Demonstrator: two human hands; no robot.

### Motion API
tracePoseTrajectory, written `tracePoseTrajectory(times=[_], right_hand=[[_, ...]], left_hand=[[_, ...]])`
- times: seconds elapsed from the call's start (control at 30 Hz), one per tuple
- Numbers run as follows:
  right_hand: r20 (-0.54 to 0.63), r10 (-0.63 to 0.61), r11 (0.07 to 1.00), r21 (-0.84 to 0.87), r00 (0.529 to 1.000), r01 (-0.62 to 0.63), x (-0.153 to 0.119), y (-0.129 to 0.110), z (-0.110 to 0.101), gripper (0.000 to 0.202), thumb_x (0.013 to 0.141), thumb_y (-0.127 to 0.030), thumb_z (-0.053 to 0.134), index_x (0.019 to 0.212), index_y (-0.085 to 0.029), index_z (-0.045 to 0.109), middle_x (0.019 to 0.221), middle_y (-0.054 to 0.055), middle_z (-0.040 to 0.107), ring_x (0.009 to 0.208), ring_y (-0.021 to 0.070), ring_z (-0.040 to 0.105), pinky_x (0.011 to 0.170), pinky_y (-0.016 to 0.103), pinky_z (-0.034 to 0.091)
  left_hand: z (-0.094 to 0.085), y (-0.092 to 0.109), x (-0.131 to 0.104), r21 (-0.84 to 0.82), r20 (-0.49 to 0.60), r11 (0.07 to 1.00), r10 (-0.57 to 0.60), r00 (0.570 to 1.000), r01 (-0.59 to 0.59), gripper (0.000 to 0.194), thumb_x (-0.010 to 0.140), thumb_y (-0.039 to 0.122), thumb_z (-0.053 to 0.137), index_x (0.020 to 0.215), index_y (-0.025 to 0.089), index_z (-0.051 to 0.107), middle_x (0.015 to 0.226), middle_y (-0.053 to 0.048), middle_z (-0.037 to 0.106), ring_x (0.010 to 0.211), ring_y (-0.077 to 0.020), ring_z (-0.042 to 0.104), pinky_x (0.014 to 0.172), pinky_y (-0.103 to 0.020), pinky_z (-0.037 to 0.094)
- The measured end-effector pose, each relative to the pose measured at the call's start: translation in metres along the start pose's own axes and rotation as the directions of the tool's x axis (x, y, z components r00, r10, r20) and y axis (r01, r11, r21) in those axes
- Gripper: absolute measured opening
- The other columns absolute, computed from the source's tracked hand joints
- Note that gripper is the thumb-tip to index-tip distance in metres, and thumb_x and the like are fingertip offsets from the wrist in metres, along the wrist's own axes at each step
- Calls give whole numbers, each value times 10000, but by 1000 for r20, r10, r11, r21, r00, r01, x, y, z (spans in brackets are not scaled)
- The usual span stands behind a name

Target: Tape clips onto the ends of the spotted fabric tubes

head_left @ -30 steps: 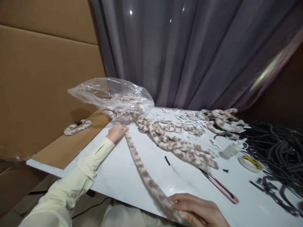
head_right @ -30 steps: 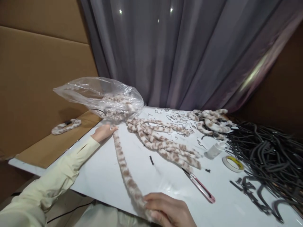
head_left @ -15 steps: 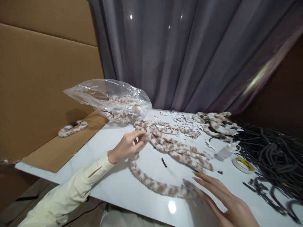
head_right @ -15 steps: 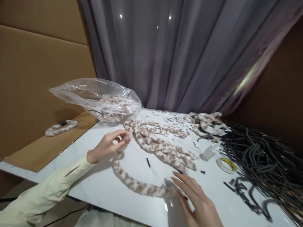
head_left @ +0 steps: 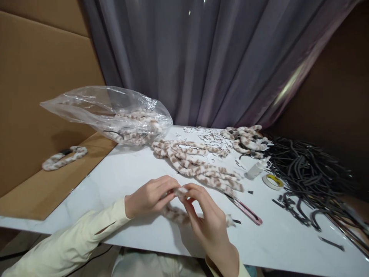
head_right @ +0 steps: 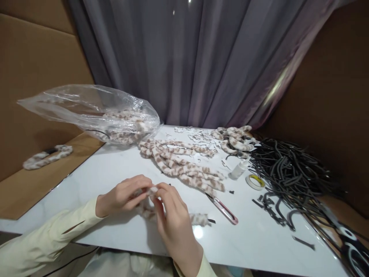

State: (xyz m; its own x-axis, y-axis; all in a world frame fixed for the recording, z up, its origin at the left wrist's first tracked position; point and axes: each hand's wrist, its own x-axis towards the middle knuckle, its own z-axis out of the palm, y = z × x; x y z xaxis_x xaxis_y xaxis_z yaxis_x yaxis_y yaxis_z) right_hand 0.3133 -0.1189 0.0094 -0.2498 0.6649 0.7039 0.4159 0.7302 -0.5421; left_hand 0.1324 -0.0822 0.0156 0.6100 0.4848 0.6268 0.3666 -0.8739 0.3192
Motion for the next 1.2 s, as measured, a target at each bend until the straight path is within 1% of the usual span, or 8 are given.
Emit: tracePoseTrajectory(times=[0.1,0.23,0.43,0.67,0.83,1.0,1.1,1.2], right_hand=[[-49,25,998,57,999,-22,0,-1,2,215,847,-46,476,990,-206,488,956,78,606,878,157,609,732,250,525],[-93,70,994,96,993,-61,0,-2,4,225,839,-46,488,995,-207,471,930,62,605,773,128,613,670,221,531],[-109,1,1000,26,994,2,1,-1,1,197,846,-49,474,959,-210,489,879,58,612,823,150,618,723,246,518],[-30,-14,999,37,999,15,2,2,-3,204,860,-44,450,967,-206,514,926,85,604,873,163,599,755,275,504],[36,1,997,72,999,-4,2,6,-6,180,866,-77,438,948,-209,529,920,79,605,852,164,598,725,266,496],[95,26,993,109,995,-36,3,8,-6,193,852,-43,426,898,-206,517,903,68,565,830,155,565,704,250,469],[135,36,992,112,990,-51,4,9,-8,190,845,-36,433,878,-201,521,900,62,553,825,148,553,700,237,456],[97,65,993,88,993,-74,5,12,-11,186,851,-34,403,841,-194,497,844,45,557,767,134,547,675,224,445]], left_hand=[[0,3,0,-38,7,999,-35,999,35,164,872,99,406,995,146,505,830,-81,607,750,-150,555,664,-250,476],[1,6,1,-76,-4,996,-38,999,38,163,867,87,413,987,147,506,840,-80,607,779,-150,560,681,-243,477],[4,5,0,-101,-14,994,-48,999,46,179,863,84,423,1010,150,504,847,-75,605,784,-146,563,682,-235,474],[3,6,-1,-129,8,989,-68,998,68,179,870,83,417,1013,152,498,851,-73,598,796,-146,560,686,-240,470],[4,6,-1,-150,46,984,-94,995,100,174,874,106,398,998,143,514,860,-87,608,801,-152,571,679,-244,471],[6,9,-2,-169,79,979,-105,991,117,181,858,92,398,993,147,505,852,-75,591,776,-146,554,669,-239,461],[5,10,0,-177,132,966,-169,977,191,175,849,89,412,987,149,501,851,-56,577,747,-133,538,669,-231,453],[5,6,2,-114,206,949,-265,942,292,248,830,196,534,1071,161,485,1010,-85,571,931,-186,525,808,-295,440]])
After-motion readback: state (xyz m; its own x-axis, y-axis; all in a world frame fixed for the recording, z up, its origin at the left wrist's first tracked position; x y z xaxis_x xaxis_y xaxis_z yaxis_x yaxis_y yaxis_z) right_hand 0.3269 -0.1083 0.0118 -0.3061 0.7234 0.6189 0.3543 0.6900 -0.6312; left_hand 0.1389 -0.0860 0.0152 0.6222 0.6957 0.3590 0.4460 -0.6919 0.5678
